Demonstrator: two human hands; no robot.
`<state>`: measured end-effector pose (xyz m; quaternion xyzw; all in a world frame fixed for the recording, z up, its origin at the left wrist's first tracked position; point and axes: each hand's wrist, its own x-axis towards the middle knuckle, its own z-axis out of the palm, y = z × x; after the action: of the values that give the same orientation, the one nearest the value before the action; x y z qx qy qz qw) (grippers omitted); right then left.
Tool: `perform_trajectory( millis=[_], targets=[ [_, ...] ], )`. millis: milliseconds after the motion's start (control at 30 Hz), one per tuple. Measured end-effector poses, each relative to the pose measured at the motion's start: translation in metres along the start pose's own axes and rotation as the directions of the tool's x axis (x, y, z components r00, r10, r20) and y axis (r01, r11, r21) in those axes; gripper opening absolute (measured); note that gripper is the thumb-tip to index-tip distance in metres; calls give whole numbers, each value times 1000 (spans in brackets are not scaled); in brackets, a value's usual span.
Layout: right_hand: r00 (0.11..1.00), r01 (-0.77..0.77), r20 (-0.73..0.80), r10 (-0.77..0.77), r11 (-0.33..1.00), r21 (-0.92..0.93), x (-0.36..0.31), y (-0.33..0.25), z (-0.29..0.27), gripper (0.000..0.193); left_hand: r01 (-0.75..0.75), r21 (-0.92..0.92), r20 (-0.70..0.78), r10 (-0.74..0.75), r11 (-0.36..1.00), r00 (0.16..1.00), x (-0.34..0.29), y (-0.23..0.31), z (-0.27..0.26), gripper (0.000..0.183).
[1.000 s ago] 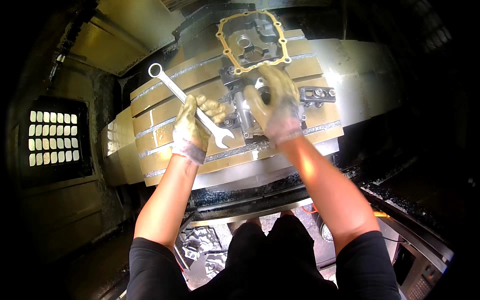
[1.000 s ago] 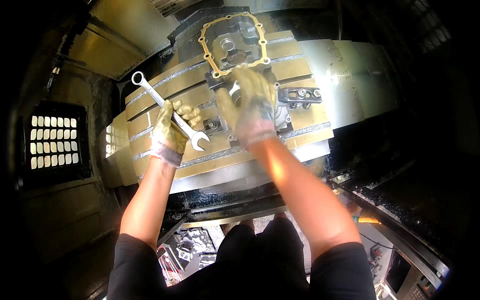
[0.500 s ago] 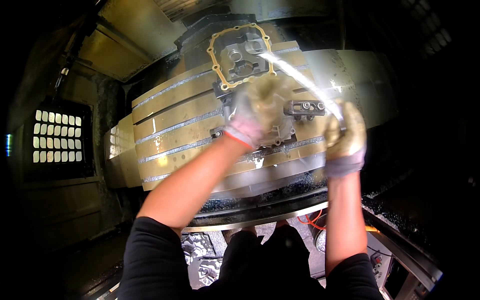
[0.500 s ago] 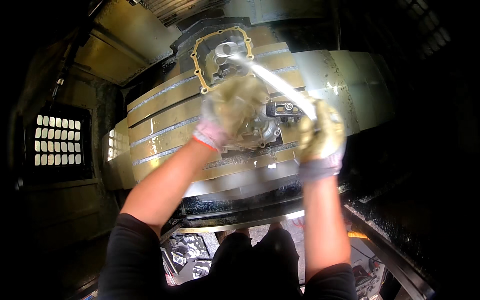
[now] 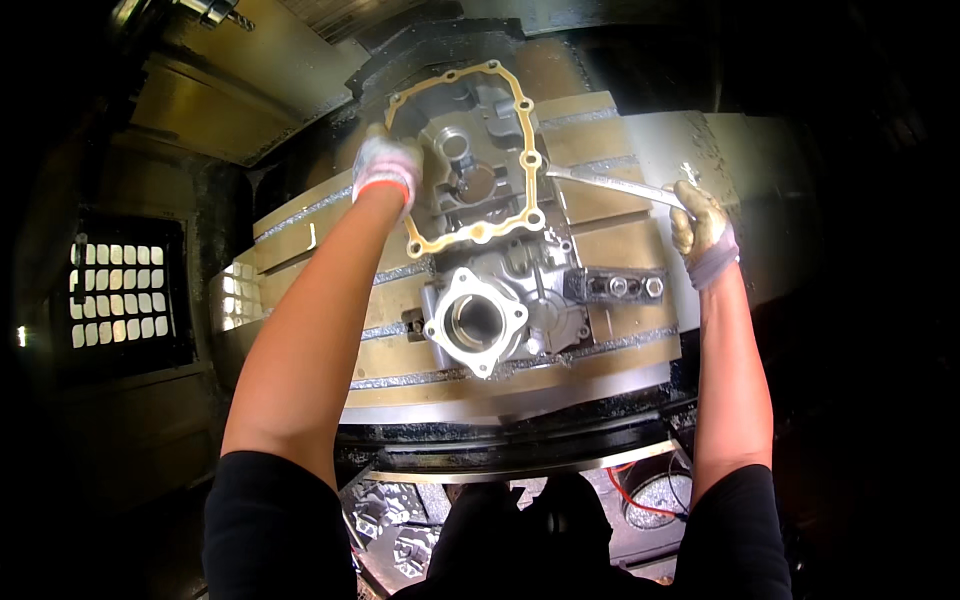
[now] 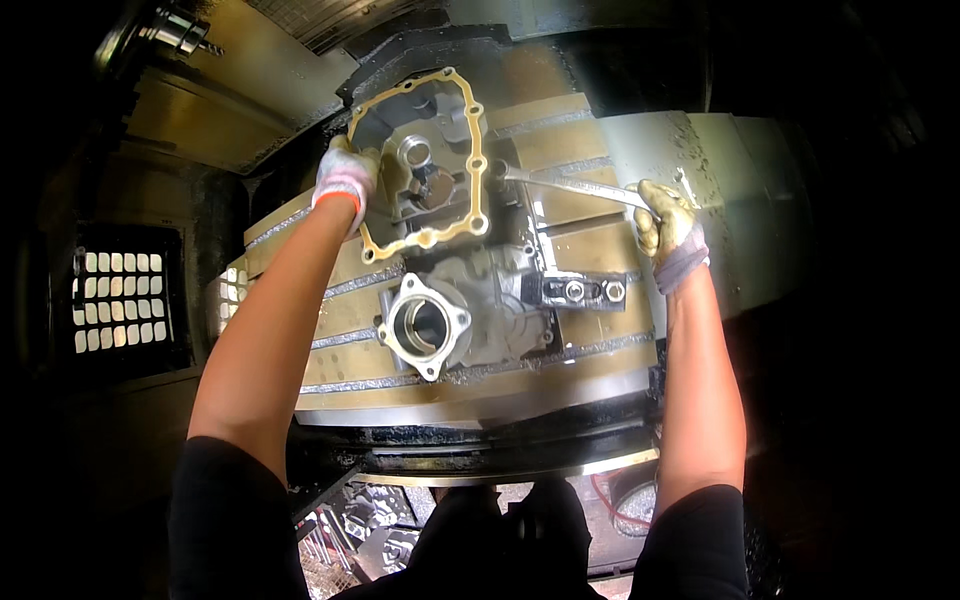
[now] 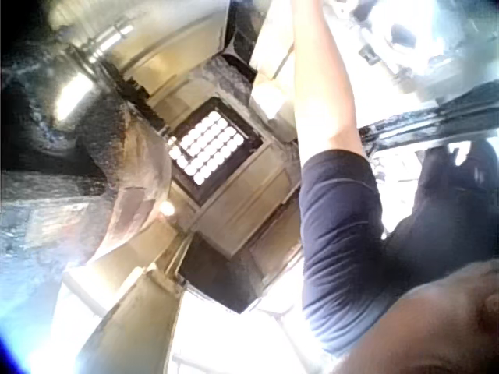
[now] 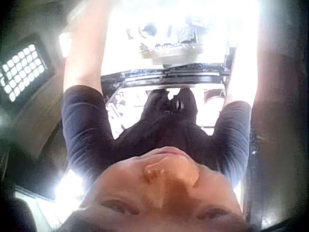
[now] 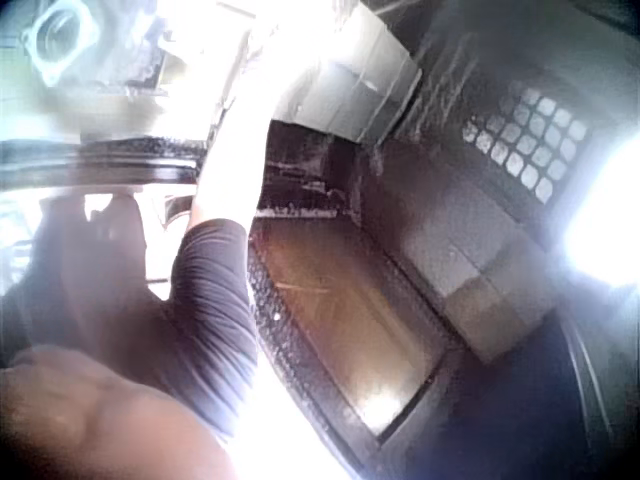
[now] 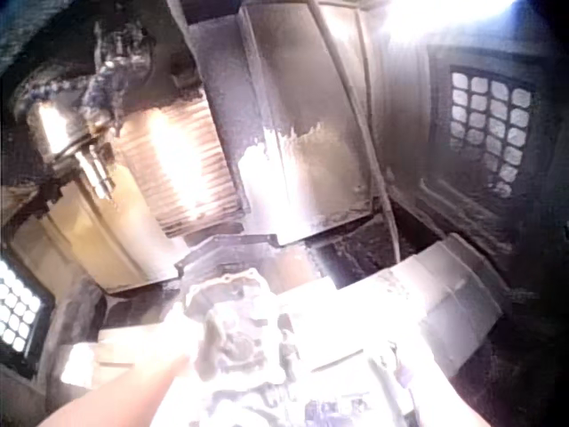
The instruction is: The person uses a wrench to loosen and remove clamps holding a metal casting on a CNC machine bed, lifts the part to move it, sprays it with an air nozzle, and repositions the casting before using the CNC control panel.
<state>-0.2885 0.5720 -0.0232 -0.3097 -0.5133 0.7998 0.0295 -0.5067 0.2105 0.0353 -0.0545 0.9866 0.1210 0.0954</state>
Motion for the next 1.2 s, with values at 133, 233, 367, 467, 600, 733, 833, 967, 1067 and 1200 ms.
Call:
perform_trajectory(
  millis=[133,233,367,467,600,733,833,967,1067,1200],
  targets=[
    [996,-73,-53,67,989,-129,19,-3,11,14,55,-208,-73,-72,977,995,-10,-5,-5,54],
    [998,-42,-60,32,982,-182,13,9,13,14,57,-231,-75,-76,971,994,-10,-9,-4,48],
    [943,127,-305,-130,991,-30,18,46,23,21,20,-197,-162,-53,980,985,-17,-4,-2,44],
    [886,265,-438,-151,940,213,70,34,40,30,92,-272,-47,-108,958,993,-12,-6,-5,53],
    [898,368,-353,-264,889,273,142,37,34,38,34,-242,-133,-67,970,989,-9,-8,5,40],
    [999,52,-6,-52,962,267,201,-15,104,68,69,-276,-88,-97,959,991,-4,-25,8,48],
    [961,-248,217,175,891,381,218,-12,166,56,125,-276,-34,-139,953,990,-10,0,-3,48],
    [826,-450,370,426,893,-22,162,39,208,33,139,-251,-43,-155,958,987,-14,-7,-2,49],
    [771,-462,416,482,873,-156,148,42,204,30,178,-269,13,-181,947,983,-27,6,-16,48],
    [925,-341,211,315,935,99,166,39,187,24,135,-287,39,-129,948,991,-27,7,-24,49]
  ],
)
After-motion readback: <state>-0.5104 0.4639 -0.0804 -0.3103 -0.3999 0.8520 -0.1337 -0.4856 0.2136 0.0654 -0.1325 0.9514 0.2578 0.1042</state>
